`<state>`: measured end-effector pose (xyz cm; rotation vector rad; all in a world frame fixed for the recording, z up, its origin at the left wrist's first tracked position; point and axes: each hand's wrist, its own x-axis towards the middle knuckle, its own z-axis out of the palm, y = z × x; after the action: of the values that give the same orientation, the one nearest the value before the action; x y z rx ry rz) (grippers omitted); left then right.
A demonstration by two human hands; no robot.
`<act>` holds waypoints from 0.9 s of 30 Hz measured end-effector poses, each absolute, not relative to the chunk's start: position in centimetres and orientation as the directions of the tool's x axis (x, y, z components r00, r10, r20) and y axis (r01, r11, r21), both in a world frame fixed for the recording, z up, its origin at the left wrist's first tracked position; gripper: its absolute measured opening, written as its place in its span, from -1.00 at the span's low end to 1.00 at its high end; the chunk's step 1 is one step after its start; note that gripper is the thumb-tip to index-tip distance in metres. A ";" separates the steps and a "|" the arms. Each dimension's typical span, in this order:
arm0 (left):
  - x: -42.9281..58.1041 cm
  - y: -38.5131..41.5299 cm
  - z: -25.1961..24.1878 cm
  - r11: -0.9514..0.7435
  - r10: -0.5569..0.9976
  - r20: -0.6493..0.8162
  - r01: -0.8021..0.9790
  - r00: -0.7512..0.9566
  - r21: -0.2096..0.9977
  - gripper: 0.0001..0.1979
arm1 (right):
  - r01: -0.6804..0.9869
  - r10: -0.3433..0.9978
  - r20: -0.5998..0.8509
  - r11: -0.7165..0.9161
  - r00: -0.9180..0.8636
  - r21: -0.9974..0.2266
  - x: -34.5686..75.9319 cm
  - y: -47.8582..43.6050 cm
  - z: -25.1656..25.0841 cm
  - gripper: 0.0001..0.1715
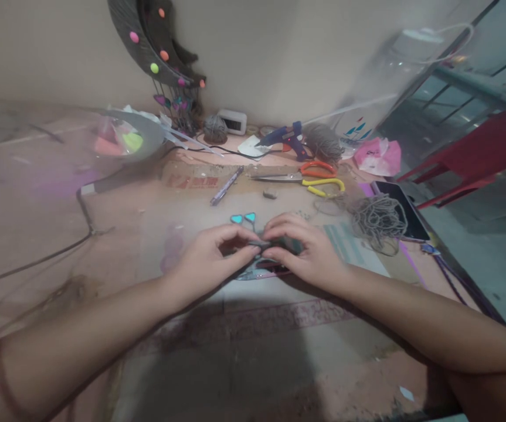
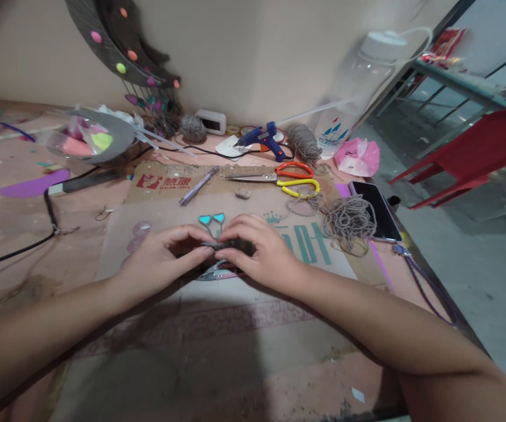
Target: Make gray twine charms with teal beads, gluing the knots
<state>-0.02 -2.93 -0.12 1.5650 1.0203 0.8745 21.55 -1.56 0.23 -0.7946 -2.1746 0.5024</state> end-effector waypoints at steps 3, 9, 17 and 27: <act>0.0 -3.0 -0.2 -0.094 0.922 0.018 0.177 0.386 0.980 -0.86 | 0.359 0.675 0.510 0.726 -0.534 -0.586 21.3 -1.6 -0.2 -0.91; -0.1 -2.8 -0.4 -0.050 0.924 0.006 0.105 0.383 0.993 -0.77 | 0.359 0.654 0.530 0.748 -0.540 -0.558 21.2 -1.8 -0.3 -0.95; -0.2 -2.7 -0.1 -0.197 0.894 0.100 0.183 0.438 0.963 -0.84 | 0.371 0.633 0.527 0.768 -0.567 -0.523 21.2 -1.8 -0.5 -0.90; -0.4 -2.9 -0.2 -0.356 0.862 0.202 0.272 0.466 0.894 -0.84 | 0.443 0.743 0.472 0.665 -0.475 -0.601 21.5 -1.9 0.3 -0.90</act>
<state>-0.44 -2.93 -0.16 1.8676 0.9526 0.8768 21.53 -1.94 0.35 -0.9121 -2.1421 0.5203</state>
